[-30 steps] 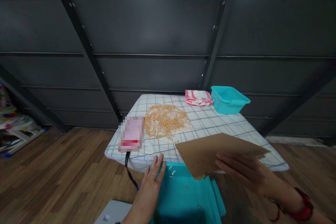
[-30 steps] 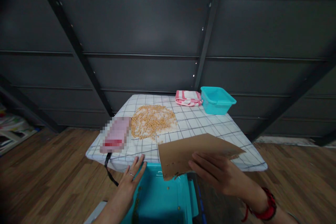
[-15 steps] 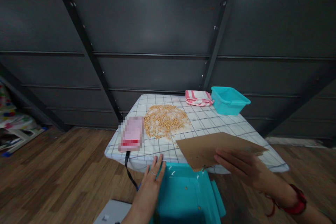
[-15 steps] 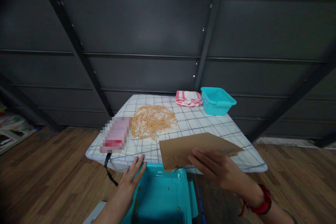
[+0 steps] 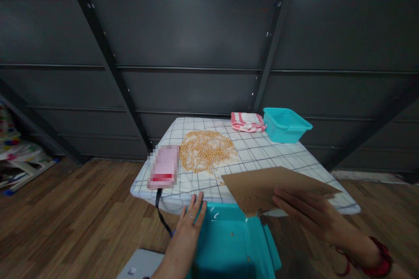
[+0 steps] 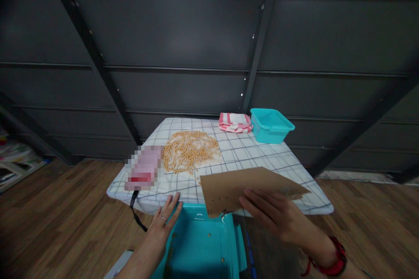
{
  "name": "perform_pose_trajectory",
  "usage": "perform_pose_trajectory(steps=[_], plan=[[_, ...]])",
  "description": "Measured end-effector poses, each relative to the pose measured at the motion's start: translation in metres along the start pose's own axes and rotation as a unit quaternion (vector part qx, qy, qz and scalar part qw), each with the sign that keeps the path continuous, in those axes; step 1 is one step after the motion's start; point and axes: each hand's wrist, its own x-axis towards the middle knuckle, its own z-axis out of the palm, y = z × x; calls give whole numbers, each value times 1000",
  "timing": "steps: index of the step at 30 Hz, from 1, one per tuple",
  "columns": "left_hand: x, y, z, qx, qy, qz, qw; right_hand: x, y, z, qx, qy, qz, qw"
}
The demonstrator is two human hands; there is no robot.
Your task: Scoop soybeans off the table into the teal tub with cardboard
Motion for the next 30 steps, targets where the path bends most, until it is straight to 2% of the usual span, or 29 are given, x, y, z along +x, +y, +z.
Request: perform_pose_trajectory(steps=[9,12,18,25,30], plan=[[0,-1,4,-18,2,0,1000,5,-3,-3,42,11,-43,998],[0,-2,3,-11,-3,3,1000,5,-2,-7,39,19,-23,999],[0,-1,2,-12,1,2,1000,7,8,-14,50,-10,42,998],[1,-1,1,-27,8,5,1000,13,3,-1,38,8,-25,999],[0,0,0,-27,-1,1,1000,16,-1,-8,39,5,-52,998]])
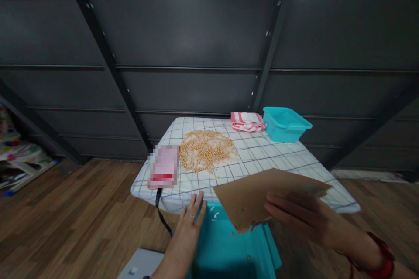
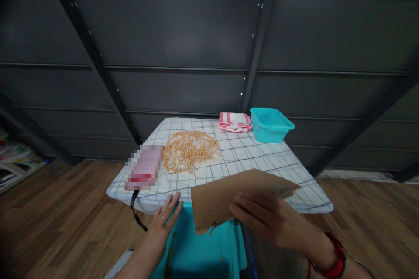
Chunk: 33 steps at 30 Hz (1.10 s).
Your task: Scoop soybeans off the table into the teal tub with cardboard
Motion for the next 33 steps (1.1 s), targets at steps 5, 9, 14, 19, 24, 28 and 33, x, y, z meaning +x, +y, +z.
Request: perform_pose_trajectory(steps=[5,9,14,19,24,28,33], plan=[[1,1,-1,-8,2,0,1000,0,-2,-12,12,-9,-8,1000],[2,2,-4,-16,5,2,1000,-1,-5,-19,14,-7,-11,1000],[2,2,-4,-28,0,-2,1000,-6,-8,-21,29,-1,-13,999],[1,1,-2,-29,-4,-6,1000,-9,-5,-20,26,22,6,999],[0,-1,1,0,-18,-7,1000,-1,3,-15,-16,20,55,998],[0,-1,2,19,-18,-6,1000,11,8,-3,-12,22,59,998],[0,-1,0,25,-17,1,1000,17,13,9,3,32,47,998]])
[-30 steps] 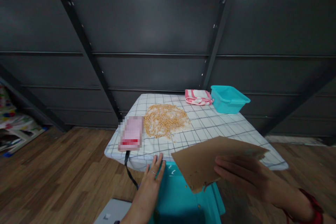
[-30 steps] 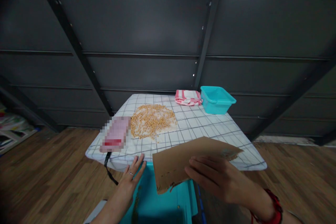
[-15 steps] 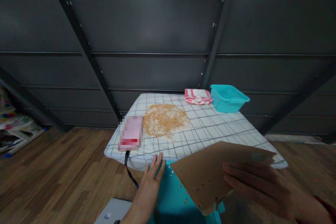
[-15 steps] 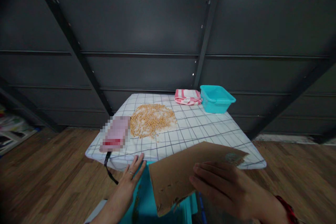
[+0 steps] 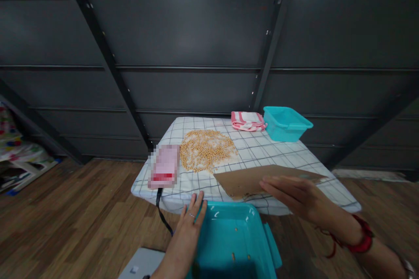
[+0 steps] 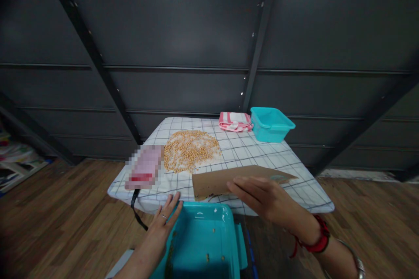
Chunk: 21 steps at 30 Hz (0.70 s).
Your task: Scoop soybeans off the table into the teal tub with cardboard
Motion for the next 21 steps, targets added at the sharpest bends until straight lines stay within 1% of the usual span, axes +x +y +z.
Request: perform_pose_trajectory(steps=[9,12,15,18,21], plan=[[0,2,-1,13,12,5,1000,-1,2,3,9,8,5,1000],[0,1,0,16,15,7,1000,0,0,0,3,-13,6,1000],[1,1,1,21,17,8,1000,-2,-3,-4,-4,-26,-11,1000],[1,2,0,19,14,6,1000,-7,-5,-9,-8,-16,-31,999],[1,2,-1,13,10,5,1000,-9,-4,-13,-9,-13,-19,1000]])
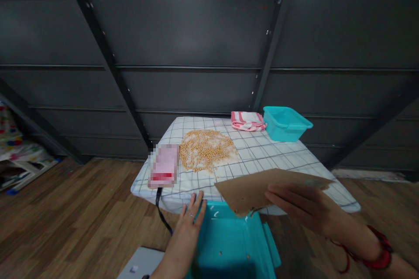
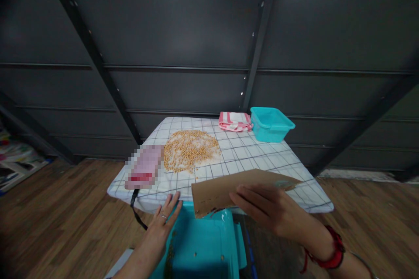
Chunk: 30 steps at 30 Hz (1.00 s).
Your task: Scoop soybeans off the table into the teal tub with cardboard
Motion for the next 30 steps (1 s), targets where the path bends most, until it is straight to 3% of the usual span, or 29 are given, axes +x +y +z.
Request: perform_pose_trajectory(steps=[5,10,19,30], plan=[[-2,-2,3,2,-10,-9,1000,8,4,4,1,14,29,999],[-2,-1,-1,5,-8,-7,1000,15,5,13,0,8,9,1000],[-2,-2,1,17,-8,1,1000,2,0,0,-4,-21,-17,1000],[-1,0,-2,31,-4,4,1000,7,-1,6,-9,-10,-12,1000]])
